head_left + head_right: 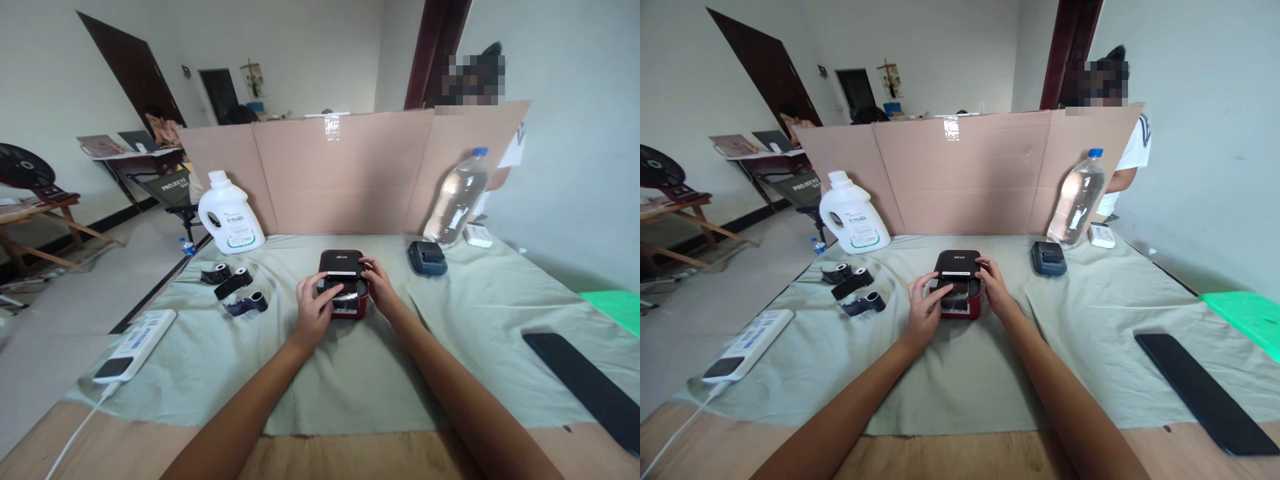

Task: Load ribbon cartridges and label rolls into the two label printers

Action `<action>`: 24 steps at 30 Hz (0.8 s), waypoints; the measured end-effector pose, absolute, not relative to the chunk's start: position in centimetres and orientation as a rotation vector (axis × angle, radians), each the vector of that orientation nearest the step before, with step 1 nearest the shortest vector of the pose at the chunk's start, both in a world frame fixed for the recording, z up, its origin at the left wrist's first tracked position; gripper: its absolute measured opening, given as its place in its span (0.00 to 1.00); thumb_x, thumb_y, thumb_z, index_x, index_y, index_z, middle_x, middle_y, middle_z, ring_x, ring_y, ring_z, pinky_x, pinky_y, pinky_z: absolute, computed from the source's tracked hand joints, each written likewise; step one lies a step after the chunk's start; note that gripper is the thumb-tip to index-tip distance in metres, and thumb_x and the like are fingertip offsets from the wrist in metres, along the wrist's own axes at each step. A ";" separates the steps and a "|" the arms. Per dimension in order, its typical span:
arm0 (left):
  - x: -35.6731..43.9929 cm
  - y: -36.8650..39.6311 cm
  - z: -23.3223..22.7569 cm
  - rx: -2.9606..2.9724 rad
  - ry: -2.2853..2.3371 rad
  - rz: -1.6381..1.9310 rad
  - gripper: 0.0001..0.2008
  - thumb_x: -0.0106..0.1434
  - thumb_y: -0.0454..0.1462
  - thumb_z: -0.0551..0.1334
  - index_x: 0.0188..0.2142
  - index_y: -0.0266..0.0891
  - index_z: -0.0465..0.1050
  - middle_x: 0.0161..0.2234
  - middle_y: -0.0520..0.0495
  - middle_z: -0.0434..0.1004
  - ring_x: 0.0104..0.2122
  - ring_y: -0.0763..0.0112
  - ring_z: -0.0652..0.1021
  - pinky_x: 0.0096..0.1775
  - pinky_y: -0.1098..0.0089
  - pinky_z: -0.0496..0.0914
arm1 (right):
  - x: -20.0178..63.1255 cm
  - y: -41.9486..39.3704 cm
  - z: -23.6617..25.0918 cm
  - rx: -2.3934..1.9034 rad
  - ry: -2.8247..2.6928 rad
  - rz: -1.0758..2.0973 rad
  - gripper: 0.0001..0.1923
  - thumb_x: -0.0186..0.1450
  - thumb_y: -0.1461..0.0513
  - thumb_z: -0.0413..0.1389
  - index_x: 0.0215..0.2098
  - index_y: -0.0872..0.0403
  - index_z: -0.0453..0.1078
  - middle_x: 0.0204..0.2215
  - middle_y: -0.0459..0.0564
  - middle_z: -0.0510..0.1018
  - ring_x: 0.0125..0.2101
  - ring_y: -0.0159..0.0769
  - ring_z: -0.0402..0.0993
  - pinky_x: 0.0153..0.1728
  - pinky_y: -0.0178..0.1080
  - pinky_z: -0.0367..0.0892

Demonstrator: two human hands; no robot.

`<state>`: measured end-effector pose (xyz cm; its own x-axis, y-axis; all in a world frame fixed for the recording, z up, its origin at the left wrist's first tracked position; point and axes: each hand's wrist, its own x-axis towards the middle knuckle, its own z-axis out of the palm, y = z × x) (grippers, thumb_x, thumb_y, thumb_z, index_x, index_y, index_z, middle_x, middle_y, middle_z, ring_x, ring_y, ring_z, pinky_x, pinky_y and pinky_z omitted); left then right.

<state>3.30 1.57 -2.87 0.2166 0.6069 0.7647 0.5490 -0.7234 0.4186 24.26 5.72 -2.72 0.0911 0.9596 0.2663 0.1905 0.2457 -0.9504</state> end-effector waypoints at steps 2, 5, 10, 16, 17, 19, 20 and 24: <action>3.1 2.0 -2.8 2.358 1.203 1.494 0.17 0.72 0.37 0.54 0.57 0.48 0.74 0.60 0.43 0.68 0.59 0.59 0.65 0.61 0.53 0.61 | 23.6 5.7 -3.2 -1.092 -1.216 0.905 0.32 0.56 0.53 0.51 0.59 0.47 0.62 0.62 0.53 0.69 0.60 0.45 0.66 0.55 0.46 0.67; 2.8 2.6 -3.0 2.291 1.261 1.417 0.22 0.72 0.44 0.55 0.62 0.44 0.67 0.58 0.41 0.72 0.57 0.58 0.67 0.61 0.54 0.60 | 22.8 5.7 -3.6 -1.024 -1.089 0.985 0.38 0.56 0.53 0.52 0.65 0.48 0.56 0.65 0.54 0.67 0.61 0.45 0.66 0.58 0.48 0.66; 2.2 3.1 -2.9 2.305 1.312 1.313 0.24 0.70 0.47 0.56 0.61 0.41 0.67 0.53 0.41 0.75 0.53 0.56 0.71 0.56 0.56 0.62 | 22.4 5.3 -3.4 -1.035 -1.072 1.052 0.40 0.57 0.53 0.49 0.68 0.51 0.54 0.64 0.55 0.68 0.61 0.46 0.67 0.59 0.49 0.66; 2.6 3.2 -2.5 2.320 1.307 1.314 0.21 0.69 0.46 0.56 0.56 0.40 0.70 0.47 0.41 0.77 0.47 0.57 0.73 0.51 0.57 0.64 | 22.3 4.7 -2.8 -0.969 -1.090 1.038 0.37 0.58 0.58 0.49 0.67 0.50 0.58 0.64 0.52 0.69 0.64 0.45 0.65 0.64 0.48 0.60; 2.7 3.2 -2.6 2.315 1.293 1.328 0.20 0.70 0.46 0.55 0.56 0.39 0.70 0.47 0.41 0.76 0.47 0.57 0.73 0.51 0.57 0.64 | 22.3 4.7 -3.0 -0.952 -1.078 1.034 0.36 0.59 0.57 0.50 0.67 0.49 0.59 0.64 0.51 0.69 0.64 0.45 0.64 0.64 0.48 0.59; 2.7 3.1 -2.8 2.299 1.253 1.362 0.20 0.71 0.47 0.53 0.56 0.39 0.69 0.49 0.40 0.76 0.48 0.57 0.73 0.52 0.57 0.65 | 22.2 4.8 -3.5 -0.908 -1.050 1.031 0.34 0.60 0.57 0.52 0.66 0.49 0.60 0.65 0.51 0.68 0.64 0.45 0.63 0.66 0.48 0.57; 2.7 3.1 -3.0 2.289 1.227 1.381 0.20 0.71 0.47 0.53 0.56 0.39 0.68 0.50 0.39 0.75 0.50 0.57 0.73 0.53 0.57 0.65 | 22.2 4.9 -3.8 -0.885 -1.037 1.027 0.33 0.61 0.57 0.53 0.65 0.49 0.61 0.65 0.50 0.68 0.64 0.44 0.63 0.66 0.48 0.56; 2.6 3.3 -3.9 2.203 1.084 1.454 0.20 0.71 0.46 0.54 0.57 0.40 0.67 0.53 0.38 0.73 0.55 0.58 0.72 0.58 0.56 0.64 | 22.5 4.7 -4.7 -0.901 -1.001 0.977 0.30 0.63 0.53 0.55 0.63 0.50 0.66 0.64 0.50 0.70 0.64 0.46 0.63 0.67 0.51 0.54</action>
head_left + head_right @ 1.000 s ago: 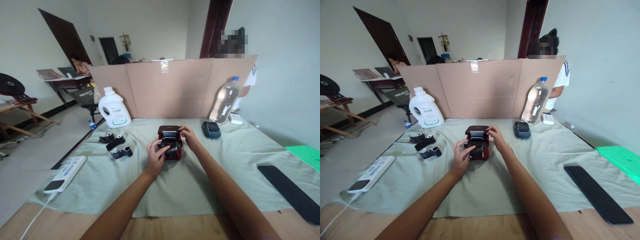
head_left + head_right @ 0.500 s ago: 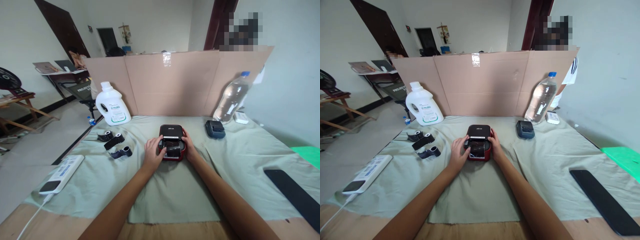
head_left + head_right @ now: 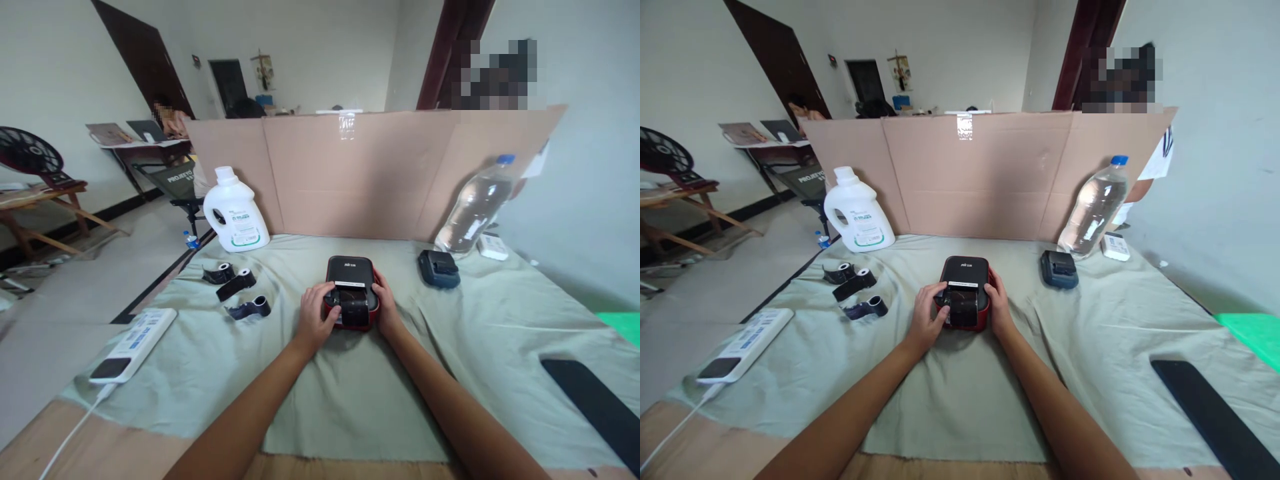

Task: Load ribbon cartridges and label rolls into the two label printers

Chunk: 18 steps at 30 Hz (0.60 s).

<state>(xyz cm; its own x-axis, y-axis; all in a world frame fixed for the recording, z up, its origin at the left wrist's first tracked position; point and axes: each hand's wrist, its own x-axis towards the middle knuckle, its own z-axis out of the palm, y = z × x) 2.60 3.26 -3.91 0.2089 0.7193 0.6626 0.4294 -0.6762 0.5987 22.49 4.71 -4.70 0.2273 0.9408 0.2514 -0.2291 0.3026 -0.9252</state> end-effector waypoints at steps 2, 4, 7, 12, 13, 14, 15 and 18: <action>2.6 3.5 -4.4 2.108 1.031 1.452 0.25 0.68 0.47 0.58 0.60 0.39 0.63 0.58 0.36 0.70 0.58 0.57 0.71 0.59 0.56 0.64 | 23.1 4.1 -4.9 -0.930 -1.020 0.993 0.29 0.64 0.51 0.55 0.62 0.49 0.67 0.63 0.50 0.70 0.64 0.48 0.63 0.66 0.53 0.56; 2.6 3.7 -4.7 1.967 1.040 1.415 0.36 0.63 0.48 0.64 0.65 0.38 0.57 0.63 0.33 0.64 0.61 0.54 0.68 0.60 0.55 0.65 | 23.9 3.1 -5.1 -0.910 -1.110 1.041 0.31 0.63 0.48 0.55 0.64 0.46 0.65 0.65 0.49 0.68 0.66 0.50 0.62 0.65 0.55 0.58; 2.7 3.8 -4.5 1.726 1.096 1.247 0.45 0.57 0.47 0.69 0.68 0.37 0.54 0.64 0.33 0.65 0.60 0.52 0.71 0.59 0.55 0.66 | 24.7 1.2 -5.4 -0.934 -1.371 1.012 0.41 0.62 0.49 0.59 0.71 0.43 0.54 0.70 0.47 0.58 0.69 0.50 0.53 0.67 0.55 0.55; 1.6 4.3 -2.0 1.700 1.075 1.074 0.41 0.50 0.42 0.73 0.62 0.40 0.66 0.46 0.45 0.81 0.45 0.60 0.80 0.49 0.65 0.73 | 23.5 0.9 -5.2 -1.038 -1.727 0.765 0.57 0.62 0.52 0.63 0.75 0.48 0.30 0.74 0.55 0.45 0.72 0.51 0.43 0.70 0.57 0.44; 1.1 4.6 -1.3 1.739 1.070 1.065 0.39 0.50 0.41 0.73 0.61 0.40 0.67 0.44 0.47 0.82 0.42 0.62 0.80 0.47 0.66 0.74 | 22.8 1.6 -4.7 -1.006 -1.748 0.719 0.57 0.62 0.52 0.64 0.75 0.48 0.30 0.74 0.56 0.46 0.72 0.52 0.43 0.69 0.58 0.44; 0.3 5.1 -0.5 1.777 1.068 1.065 0.37 0.50 0.41 0.73 0.60 0.40 0.69 0.42 0.48 0.82 0.40 0.63 0.80 0.45 0.67 0.74 | 22.0 2.5 -4.1 -0.964 -1.760 0.677 0.56 0.62 0.52 0.64 0.75 0.48 0.32 0.73 0.57 0.47 0.72 0.52 0.44 0.69 0.58 0.45; -0.5 5.7 0.3 1.811 1.069 1.078 0.36 0.50 0.41 0.72 0.59 0.39 0.70 0.41 0.49 0.82 0.39 0.64 0.80 0.43 0.68 0.74 | 21.1 3.6 -3.4 -0.920 -1.767 0.640 0.56 0.61 0.51 0.64 0.75 0.48 0.33 0.73 0.58 0.48 0.72 0.53 0.45 0.69 0.58 0.45; -4.1 8.1 2.7 1.888 1.094 1.157 0.31 0.51 0.42 0.72 0.54 0.38 0.72 0.41 0.48 0.82 0.38 0.64 0.80 0.42 0.69 0.74 | 17.3 7.4 -0.7 -0.815 -1.784 0.612 0.57 0.59 0.51 0.66 0.74 0.51 0.37 0.71 0.61 0.52 0.70 0.55 0.49 0.69 0.58 0.46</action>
